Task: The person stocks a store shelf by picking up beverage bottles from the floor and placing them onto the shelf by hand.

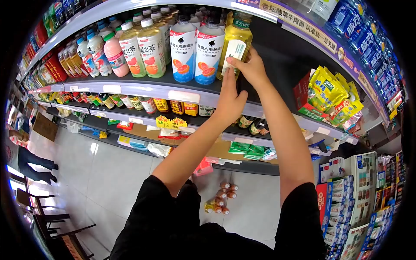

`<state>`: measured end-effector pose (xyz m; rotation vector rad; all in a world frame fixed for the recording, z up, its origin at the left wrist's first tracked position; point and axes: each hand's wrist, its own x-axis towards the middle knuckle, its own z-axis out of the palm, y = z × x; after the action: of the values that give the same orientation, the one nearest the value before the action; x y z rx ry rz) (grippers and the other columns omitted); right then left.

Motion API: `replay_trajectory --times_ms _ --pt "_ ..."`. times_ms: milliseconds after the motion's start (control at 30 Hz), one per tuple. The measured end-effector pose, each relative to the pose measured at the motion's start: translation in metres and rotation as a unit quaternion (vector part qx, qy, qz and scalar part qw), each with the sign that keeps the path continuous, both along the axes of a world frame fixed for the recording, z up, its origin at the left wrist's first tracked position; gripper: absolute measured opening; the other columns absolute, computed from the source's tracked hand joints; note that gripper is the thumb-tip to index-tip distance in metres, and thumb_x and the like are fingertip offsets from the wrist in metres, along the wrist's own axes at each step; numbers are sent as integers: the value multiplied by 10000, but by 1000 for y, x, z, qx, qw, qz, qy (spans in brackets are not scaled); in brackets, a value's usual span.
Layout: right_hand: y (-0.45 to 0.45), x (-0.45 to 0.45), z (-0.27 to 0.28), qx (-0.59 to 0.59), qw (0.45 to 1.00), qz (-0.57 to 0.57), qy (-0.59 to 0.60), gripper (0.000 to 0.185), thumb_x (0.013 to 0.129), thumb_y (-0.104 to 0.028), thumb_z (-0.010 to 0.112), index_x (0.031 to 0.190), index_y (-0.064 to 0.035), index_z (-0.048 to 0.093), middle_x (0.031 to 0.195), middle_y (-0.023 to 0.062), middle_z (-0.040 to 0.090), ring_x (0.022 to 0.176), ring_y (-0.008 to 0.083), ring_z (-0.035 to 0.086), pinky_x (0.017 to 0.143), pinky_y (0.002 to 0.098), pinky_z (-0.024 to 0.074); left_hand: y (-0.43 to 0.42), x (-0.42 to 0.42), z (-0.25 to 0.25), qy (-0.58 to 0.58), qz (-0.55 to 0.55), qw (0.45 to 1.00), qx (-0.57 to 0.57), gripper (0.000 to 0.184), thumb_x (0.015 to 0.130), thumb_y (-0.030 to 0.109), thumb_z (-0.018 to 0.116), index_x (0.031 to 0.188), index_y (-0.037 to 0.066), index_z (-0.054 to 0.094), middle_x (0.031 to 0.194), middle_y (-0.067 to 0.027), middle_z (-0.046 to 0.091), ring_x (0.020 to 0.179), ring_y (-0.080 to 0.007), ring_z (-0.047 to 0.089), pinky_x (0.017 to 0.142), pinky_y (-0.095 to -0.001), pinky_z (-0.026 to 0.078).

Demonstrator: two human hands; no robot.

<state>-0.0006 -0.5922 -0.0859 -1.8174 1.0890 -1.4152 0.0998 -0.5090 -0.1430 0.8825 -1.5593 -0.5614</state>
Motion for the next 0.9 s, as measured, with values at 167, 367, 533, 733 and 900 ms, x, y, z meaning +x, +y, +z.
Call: replay_trajectory --times_ms 167,367,533,733,900 --pt "-3 6 -4 -47 997 -65 -1 741 658 -219 761 1257 2 384 1087 174 580 994 254 576 829 338 461 -9 0 8 13 -80 996 36 688 760 68 446 1338 -124 124 1396 -325 135 1341 -367 94 1087 -349 113" --pt "-11 2 -9 -45 998 -48 -1 700 676 -197 751 1240 10 393 1083 168 581 973 241 584 821 330 465 -14 3 9 -4 -94 993 76 646 766 66 438 1321 -135 176 1378 -344 164 1334 -370 125 1085 -354 124" --pt "-12 -1 -9 -44 999 -6 -24 613 707 -159 731 1212 -2 422 1074 144 586 966 211 581 815 324 466 -13 4 12 -17 -92 993 74 615 775 66 441 1309 -136 213 1365 -352 187 1325 -378 154 1080 -354 146" --pt "-9 1 -5 -22 999 -19 -18 629 708 -161 731 1222 1 408 1090 147 577 985 215 570 832 324 458 -13 8 10 -26 -93 993 72 578 780 44 426 1304 -121 249 1366 -338 206 1314 -372 199 1072 -349 176" --pt "-7 -1 -2 -6 1000 -5 -18 602 726 -149 721 1217 4 408 1117 142 556 1027 206 541 865 315 433 -15 9 3 -38 -104 994 12 516 769 34 433 1264 -89 354 1311 -316 332 1254 -390 310 1036 -378 258"
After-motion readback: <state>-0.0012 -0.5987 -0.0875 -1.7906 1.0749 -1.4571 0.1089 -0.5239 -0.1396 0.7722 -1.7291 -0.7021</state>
